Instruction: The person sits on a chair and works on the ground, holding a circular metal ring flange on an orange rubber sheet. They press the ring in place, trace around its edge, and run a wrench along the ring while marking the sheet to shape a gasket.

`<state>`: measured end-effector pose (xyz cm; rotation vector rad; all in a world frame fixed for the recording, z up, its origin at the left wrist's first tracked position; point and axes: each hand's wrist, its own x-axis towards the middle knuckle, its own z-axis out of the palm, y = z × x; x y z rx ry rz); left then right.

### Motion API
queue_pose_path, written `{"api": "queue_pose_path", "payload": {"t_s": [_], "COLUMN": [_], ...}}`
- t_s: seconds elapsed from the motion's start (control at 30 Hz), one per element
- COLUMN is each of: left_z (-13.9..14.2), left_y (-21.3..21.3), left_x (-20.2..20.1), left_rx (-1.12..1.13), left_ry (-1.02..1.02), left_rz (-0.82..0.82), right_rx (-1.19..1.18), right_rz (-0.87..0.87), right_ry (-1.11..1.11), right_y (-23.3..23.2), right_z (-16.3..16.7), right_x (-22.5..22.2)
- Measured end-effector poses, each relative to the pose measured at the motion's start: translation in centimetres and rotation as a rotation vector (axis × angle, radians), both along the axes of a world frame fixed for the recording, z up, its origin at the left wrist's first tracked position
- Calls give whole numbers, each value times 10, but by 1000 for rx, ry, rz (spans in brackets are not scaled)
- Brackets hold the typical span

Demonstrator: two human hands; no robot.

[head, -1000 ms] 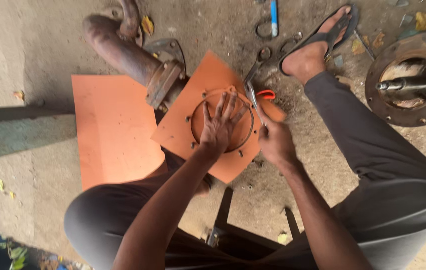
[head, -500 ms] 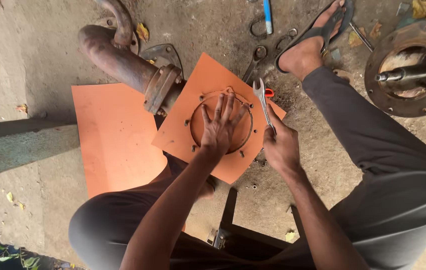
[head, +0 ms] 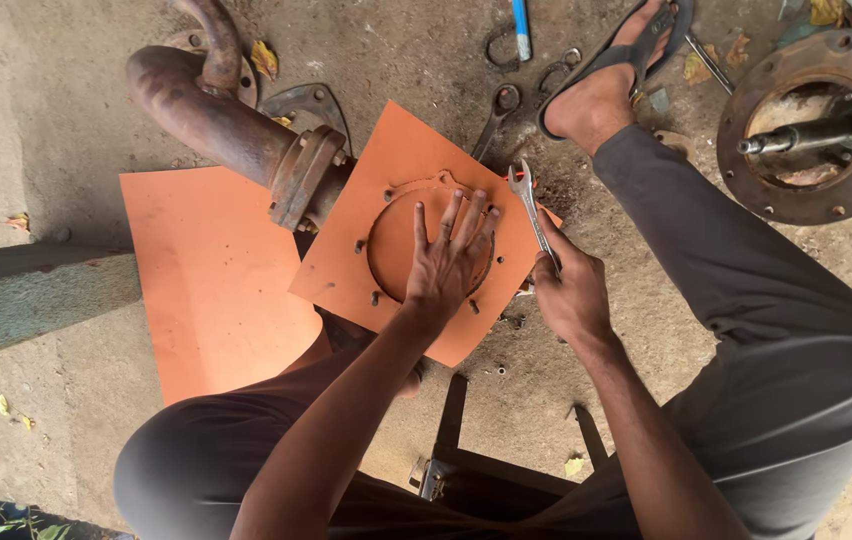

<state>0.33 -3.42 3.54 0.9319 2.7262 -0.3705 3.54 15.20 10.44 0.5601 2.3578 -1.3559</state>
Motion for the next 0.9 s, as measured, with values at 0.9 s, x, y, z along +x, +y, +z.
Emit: {"api": "queue_pose_path", "payload": {"t_s": [0.9], "left_z": [-1], "left_y": [5], "left_x": [-8], "left_rx": [45], "left_ry": [-197], "left_rz": [134], "right_rx": [83], "right_rz": [131], "right_ry": [70], "right_y": [-3], "right_z": [-16], "right_x": [1]}}
